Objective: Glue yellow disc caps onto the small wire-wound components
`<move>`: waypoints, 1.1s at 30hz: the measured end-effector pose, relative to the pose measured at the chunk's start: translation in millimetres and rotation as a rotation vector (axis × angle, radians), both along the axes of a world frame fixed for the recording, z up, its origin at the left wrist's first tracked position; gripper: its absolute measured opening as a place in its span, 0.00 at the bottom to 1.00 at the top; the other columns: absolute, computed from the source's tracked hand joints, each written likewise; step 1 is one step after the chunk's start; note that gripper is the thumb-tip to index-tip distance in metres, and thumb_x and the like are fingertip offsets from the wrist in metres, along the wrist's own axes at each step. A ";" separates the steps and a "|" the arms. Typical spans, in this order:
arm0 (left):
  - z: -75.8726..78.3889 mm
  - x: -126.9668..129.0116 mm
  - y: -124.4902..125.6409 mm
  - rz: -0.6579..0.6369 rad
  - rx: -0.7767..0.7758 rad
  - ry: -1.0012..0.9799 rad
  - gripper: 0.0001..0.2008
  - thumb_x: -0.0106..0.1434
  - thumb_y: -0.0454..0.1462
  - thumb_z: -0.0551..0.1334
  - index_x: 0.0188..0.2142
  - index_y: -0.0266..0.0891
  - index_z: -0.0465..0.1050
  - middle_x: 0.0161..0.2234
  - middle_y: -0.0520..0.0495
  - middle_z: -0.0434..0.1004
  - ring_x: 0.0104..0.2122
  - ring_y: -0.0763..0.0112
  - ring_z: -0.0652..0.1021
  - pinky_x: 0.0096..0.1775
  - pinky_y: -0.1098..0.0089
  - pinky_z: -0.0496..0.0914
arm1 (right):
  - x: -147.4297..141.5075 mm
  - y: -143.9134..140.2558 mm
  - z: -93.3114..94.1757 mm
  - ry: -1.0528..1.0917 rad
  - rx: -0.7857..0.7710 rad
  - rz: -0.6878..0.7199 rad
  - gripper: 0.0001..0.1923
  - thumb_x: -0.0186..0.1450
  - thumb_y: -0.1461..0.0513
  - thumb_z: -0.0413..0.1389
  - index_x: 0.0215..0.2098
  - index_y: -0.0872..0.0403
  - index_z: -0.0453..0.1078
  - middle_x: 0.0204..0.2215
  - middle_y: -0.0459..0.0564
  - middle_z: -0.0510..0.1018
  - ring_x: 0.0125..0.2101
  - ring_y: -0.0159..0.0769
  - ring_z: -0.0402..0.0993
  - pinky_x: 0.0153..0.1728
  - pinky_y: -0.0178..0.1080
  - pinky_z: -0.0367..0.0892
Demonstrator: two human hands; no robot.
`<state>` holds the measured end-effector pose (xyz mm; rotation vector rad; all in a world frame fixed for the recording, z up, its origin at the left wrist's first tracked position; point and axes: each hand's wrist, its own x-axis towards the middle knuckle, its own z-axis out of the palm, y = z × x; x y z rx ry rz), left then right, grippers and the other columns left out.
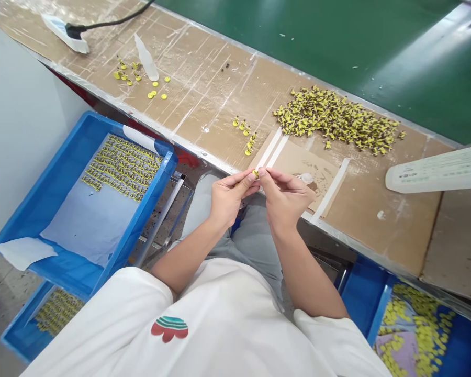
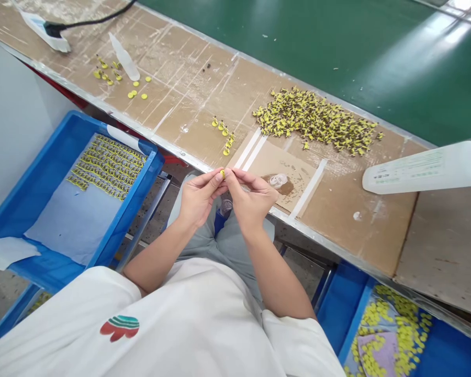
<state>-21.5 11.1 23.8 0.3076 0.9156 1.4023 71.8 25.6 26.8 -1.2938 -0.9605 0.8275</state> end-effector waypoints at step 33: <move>-5.6 -64.1 29.1 0.120 -0.097 -0.232 0.18 0.68 0.46 0.58 0.41 0.34 0.80 0.47 0.39 0.83 0.52 0.62 0.80 0.56 0.65 0.71 | -34.0 86.3 2.4 -0.483 0.057 0.240 0.10 0.59 0.56 0.66 0.35 0.53 0.81 0.32 0.49 0.83 0.33 0.38 0.80 0.42 0.42 0.74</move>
